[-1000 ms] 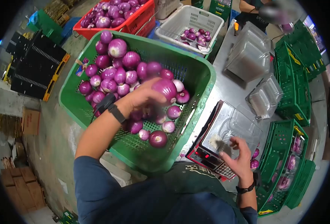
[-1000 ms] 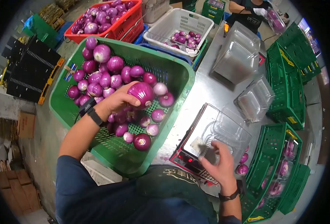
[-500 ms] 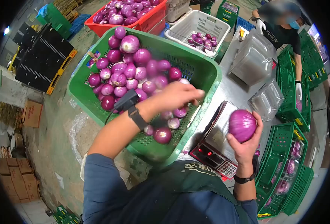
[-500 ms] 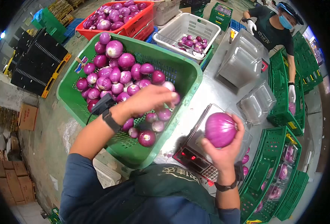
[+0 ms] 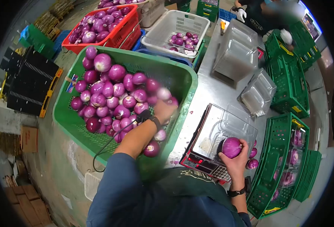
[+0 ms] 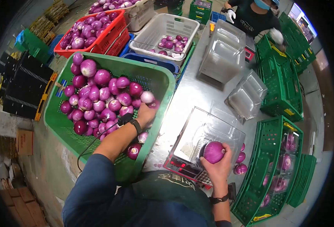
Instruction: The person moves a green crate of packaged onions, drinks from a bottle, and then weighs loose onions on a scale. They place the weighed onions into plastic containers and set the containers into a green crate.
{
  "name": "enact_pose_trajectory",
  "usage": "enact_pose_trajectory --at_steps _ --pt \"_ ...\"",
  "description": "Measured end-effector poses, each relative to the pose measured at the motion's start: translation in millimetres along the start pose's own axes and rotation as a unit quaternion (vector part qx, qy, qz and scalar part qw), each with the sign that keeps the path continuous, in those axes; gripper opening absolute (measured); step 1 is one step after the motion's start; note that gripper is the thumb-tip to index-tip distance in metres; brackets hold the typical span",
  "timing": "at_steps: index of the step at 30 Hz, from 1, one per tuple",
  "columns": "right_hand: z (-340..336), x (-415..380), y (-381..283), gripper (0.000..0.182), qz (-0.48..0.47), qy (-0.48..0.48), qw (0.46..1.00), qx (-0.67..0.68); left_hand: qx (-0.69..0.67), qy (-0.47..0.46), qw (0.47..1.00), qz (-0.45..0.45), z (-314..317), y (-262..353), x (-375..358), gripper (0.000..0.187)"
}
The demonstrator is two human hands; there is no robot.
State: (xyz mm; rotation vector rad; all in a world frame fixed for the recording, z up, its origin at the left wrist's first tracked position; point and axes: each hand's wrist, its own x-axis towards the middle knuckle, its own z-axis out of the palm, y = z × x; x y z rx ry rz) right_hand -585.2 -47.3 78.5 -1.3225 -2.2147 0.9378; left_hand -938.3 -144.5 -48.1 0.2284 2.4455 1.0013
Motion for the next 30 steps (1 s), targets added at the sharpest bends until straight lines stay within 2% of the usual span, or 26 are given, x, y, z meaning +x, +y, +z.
enact_pose_trajectory --at_steps 1,3,4,8,10,11,15,16,17,18,19,20,21,22,24,27,30 --pt "1 2 -6 0.088 0.005 -0.006 1.000 -0.014 0.001 0.014 1.000 0.000 6 -4 2 0.077" --pt "1 5 1 0.087 -0.059 -0.015 0.998 -0.029 0.038 0.037 0.998 -0.016 14 -12 10 0.083" --pt "1 5 4 0.086 -0.090 -0.017 0.995 -0.037 0.013 0.027 0.999 -0.014 16 -16 14 0.085" --pt "-7 1 3 0.079 0.002 -0.007 0.996 0.093 -0.072 0.015 0.996 -0.042 15 -16 11 0.090" --pt "-10 -1 9 0.072 -0.013 0.016 0.995 0.095 -0.122 -0.002 0.989 -0.087 10 -2 1 0.091" --pt "-10 -1 14 0.071 -0.025 0.026 0.994 0.100 -0.128 -0.012 0.985 -0.118 -8 26 -19 0.095" --pt "-17 -3 13 0.062 -0.032 0.070 0.990 0.114 -0.121 0.016 0.991 -0.057 35 -56 40 0.105" --pt "-20 -5 13 0.060 -0.025 0.080 0.989 0.118 -0.132 -0.015 0.989 -0.069 21 -46 27 0.083" --pt "-22 -5 14 0.055 -0.036 0.098 0.987 0.121 -0.180 -0.108 0.975 -0.076 -5 -27 6 0.046" --pt "-24 -5 13 0.054 -0.047 0.105 0.986 0.121 -0.200 -0.124 0.971 -0.049 -19 -17 -8 0.019" --pt "-27 -5 13 0.052 -0.056 0.115 0.985 0.119 -0.269 -0.196 0.940 -0.077 -25 -26 1 0.014" --pt "-31 -6 14 0.051 -0.061 0.127 0.983 0.115 -0.293 -0.234 0.922 -0.094 -25 -48 25 0.010" --pt "-33 -6 16 0.048 -0.059 0.140 0.981 0.120 -0.283 -0.273 0.913 -0.112 -47 -12 2 0.010" --pt "-34 -6 19 0.046 -0.059 0.147 0.979 0.127 -0.305 -0.312 0.892 -0.121 -50 -24 14 0.012" --pt "-35 -7 25 0.043 -0.052 0.155 0.977 0.134 -0.218 -0.288 0.926 -0.109 -46 -42 36 0.029" --pt "-38 -7 30 0.039 -0.074 0.180 0.969 0.153 -0.144 -0.238 0.959 -0.048 -33 -53 34 0.035" --pt "-52 -16 35 0.037 -0.066 0.186 0.969 0.150 -0.141 -0.226 0.964 -0.010 -27 -51 28 0.041"
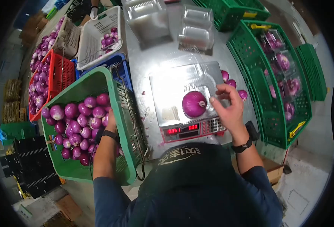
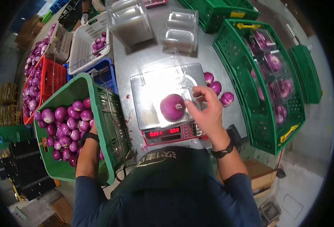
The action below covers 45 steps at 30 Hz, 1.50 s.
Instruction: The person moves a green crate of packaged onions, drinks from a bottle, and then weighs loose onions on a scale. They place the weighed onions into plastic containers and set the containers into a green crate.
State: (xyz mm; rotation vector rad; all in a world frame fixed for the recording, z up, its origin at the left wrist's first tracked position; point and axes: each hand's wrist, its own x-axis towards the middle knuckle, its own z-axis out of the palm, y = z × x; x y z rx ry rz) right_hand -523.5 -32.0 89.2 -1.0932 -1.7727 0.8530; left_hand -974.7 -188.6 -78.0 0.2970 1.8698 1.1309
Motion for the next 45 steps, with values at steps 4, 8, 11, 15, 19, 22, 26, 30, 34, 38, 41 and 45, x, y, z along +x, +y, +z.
enact_pose_trajectory --at_steps 4,8,11,15,19,22,26,30,34,38,41,45 --pt "-19 -9 11 0.034 0.052 0.011 0.998 0.042 -0.022 -0.026 0.999 0.027 -5 22 -17 0.050" --pt "-20 -8 11 0.032 0.066 0.009 0.993 0.093 -0.072 -0.077 0.994 0.018 -25 86 -86 0.061" --pt "-13 -7 0 0.034 0.067 -0.034 0.986 0.148 -0.154 -0.081 0.977 0.127 -29 135 -164 0.072" --pt "7 -5 -32 0.050 0.032 -0.194 0.959 0.205 -0.183 -0.126 0.952 0.211 1 165 -254 0.085" --pt "21 -14 -78 0.112 -0.120 -0.368 0.895 0.224 -0.242 -0.160 0.936 0.202 103 148 -307 0.088" --pt "14 -32 -80 0.110 -0.026 -0.327 0.903 0.276 -0.234 -0.188 0.934 0.194 158 118 -310 0.071" --pt "-16 -22 -36 0.098 -0.002 -0.254 0.927 0.275 -0.106 -0.125 0.970 0.178 195 106 -295 0.053" --pt "-43 -5 10 0.089 0.030 -0.136 0.973 0.183 0.326 0.063 0.848 0.412 228 94 -262 0.065" --pt "-58 3 21 0.084 -0.002 -0.137 0.988 0.078 0.429 0.106 0.764 0.471 257 99 -245 0.075" --pt "-52 7 26 0.084 -0.025 -0.163 0.986 0.010 0.452 0.103 0.773 0.434 270 97 -230 0.073" --pt "-44 19 17 0.077 -0.119 -0.163 0.979 -0.035 0.376 0.081 0.817 0.429 270 97 -225 0.070" --pt "-29 24 17 0.073 -0.186 -0.180 0.961 -0.097 0.319 0.063 0.825 0.462 257 83 -217 0.076"
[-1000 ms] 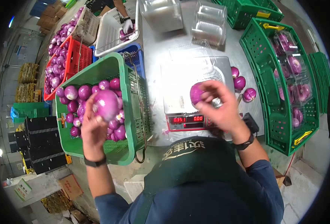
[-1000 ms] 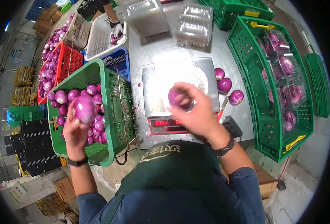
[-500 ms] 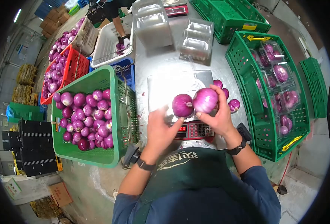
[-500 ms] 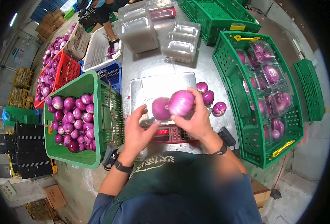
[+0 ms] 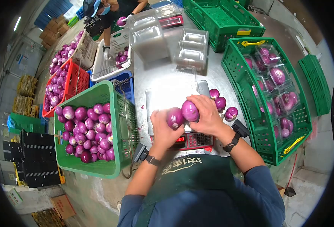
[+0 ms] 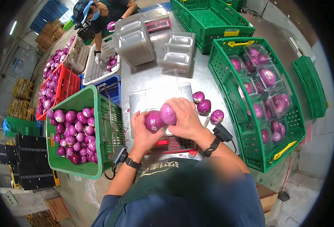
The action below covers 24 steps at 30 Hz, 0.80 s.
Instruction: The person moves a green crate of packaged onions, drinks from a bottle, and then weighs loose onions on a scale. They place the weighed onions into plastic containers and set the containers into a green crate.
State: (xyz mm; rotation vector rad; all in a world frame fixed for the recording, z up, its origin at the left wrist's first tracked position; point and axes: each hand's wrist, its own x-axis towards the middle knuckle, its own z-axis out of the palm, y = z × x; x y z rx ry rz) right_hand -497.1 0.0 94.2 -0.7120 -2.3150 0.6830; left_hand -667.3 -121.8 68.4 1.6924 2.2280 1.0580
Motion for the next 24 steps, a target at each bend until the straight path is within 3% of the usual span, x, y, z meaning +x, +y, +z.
enact_pose_trajectory --at_steps 5,12,15,16,19,20,23,24 --pt "16 -10 5 0.073 0.042 -0.018 0.990 -0.136 -0.014 -0.009 0.999 -0.044 -1 -3 -7 0.079" --pt "10 -12 29 0.077 0.167 0.033 0.982 0.084 -0.128 0.004 0.988 -0.085 -11 -14 -28 0.084" --pt "0 -6 27 0.074 0.101 0.022 0.994 0.046 -0.205 -0.003 0.966 -0.154 -7 -28 -45 0.079" --pt "-1 -5 21 0.059 0.060 0.038 0.996 0.055 -0.230 -0.008 0.956 -0.180 -4 -33 -50 0.077" --pt "6 -8 23 0.040 0.053 -0.012 0.996 0.074 -0.206 0.006 0.967 -0.149 -3 -37 -53 0.072" --pt "9 -9 21 0.024 0.056 0.034 0.993 0.098 -0.232 0.001 0.957 -0.172 -4 -35 -53 0.072" --pt "23 -16 45 0.023 0.096 0.055 0.977 0.181 -0.305 -0.008 0.925 -0.226 -9 -24 -52 0.071" --pt "22 -13 42 0.016 0.068 0.073 0.980 0.172 -0.327 -0.006 0.916 -0.234 -10 -20 -52 0.070"
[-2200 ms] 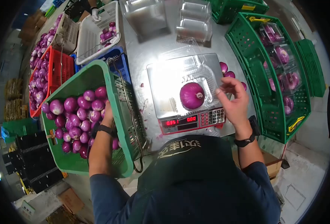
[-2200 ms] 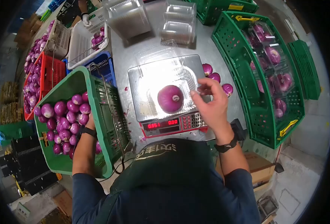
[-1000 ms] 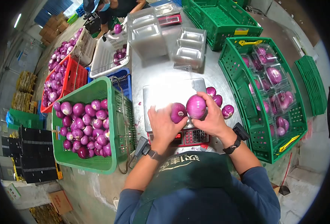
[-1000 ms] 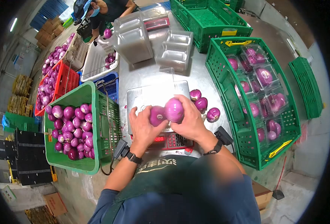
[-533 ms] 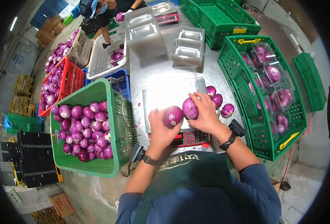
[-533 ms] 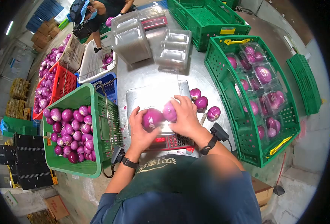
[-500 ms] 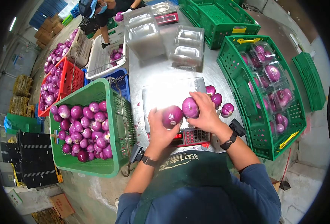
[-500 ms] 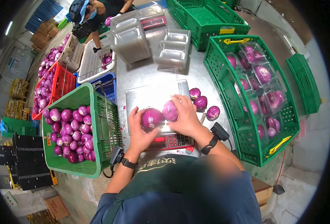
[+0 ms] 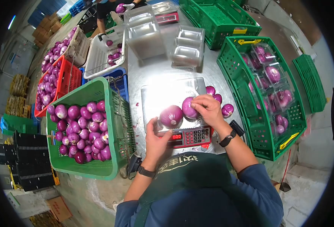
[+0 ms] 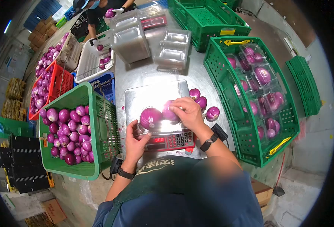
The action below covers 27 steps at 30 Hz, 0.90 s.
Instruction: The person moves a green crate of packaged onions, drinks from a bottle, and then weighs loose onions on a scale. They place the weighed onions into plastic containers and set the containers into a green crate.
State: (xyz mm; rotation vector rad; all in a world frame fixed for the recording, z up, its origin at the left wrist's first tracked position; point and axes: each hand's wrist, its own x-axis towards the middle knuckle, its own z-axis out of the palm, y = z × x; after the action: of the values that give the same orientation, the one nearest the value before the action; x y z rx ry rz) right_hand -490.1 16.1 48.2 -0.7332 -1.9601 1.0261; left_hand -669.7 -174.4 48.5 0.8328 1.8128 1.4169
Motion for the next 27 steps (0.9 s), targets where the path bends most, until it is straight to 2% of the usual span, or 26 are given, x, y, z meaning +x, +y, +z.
enact_pose_trajectory --at_steps 3,6,7,9,11,12,13,15,16,20,23,24,25,26,27 --pt "1 2 9 0.014 -0.025 0.046 0.986 -0.158 -0.032 -0.013 0.998 -0.045 -2 6 -4 0.069" --pt "-7 9 25 0.016 0.054 0.155 0.973 -0.161 -0.042 -0.003 0.997 -0.072 -8 9 -7 0.068" --pt "-15 14 28 0.020 0.150 0.162 0.967 -0.127 -0.045 0.005 0.996 -0.079 -10 9 -9 0.067" --pt "-37 26 32 0.019 0.250 0.151 0.946 -0.140 -0.077 0.016 0.995 -0.065 -15 -7 -8 0.065" --pt "-47 26 62 0.023 0.229 0.170 0.948 -0.143 -0.114 0.018 0.990 -0.079 -20 -16 -11 0.062" --pt "-42 23 96 0.035 0.112 0.213 0.948 -0.206 -0.135 0.018 0.986 -0.099 -22 -15 -10 0.061" --pt "-42 25 86 0.050 0.159 0.169 0.943 -0.239 -0.156 0.020 0.980 -0.120 -24 -11 -11 0.060" --pt "-34 40 77 0.066 0.243 0.099 0.956 -0.131 -0.163 0.028 0.977 -0.137 -27 -14 -10 0.056" --pt "-25 47 71 0.073 0.297 0.100 0.948 0.045 -0.191 0.029 0.969 -0.157 -26 -7 -10 0.055" --pt "-1 74 35 0.065 0.385 0.055 0.910 0.142 -0.234 -0.035 0.946 -0.222 -31 -2 -8 0.050" --pt "-1 78 45 0.060 0.302 0.040 0.939 0.159 -0.312 -0.078 0.921 -0.221 -29 4 -11 0.048" --pt "-6 71 29 0.055 0.266 0.027 0.956 0.118 -0.323 -0.086 0.919 -0.209 -30 1 -12 0.043" --pt "-14 53 17 0.052 0.213 0.004 0.976 0.037 -0.315 -0.082 0.924 -0.199 -31 1 -13 0.037" --pt "-29 35 -1 0.060 0.071 -0.048 0.990 -0.111 -0.336 -0.094 0.919 -0.186 -33 1 -12 0.029" --pt "-38 15 1 0.073 0.049 -0.107 0.977 -0.177 -0.345 -0.083 0.914 -0.197 -34 -2 -13 0.025"
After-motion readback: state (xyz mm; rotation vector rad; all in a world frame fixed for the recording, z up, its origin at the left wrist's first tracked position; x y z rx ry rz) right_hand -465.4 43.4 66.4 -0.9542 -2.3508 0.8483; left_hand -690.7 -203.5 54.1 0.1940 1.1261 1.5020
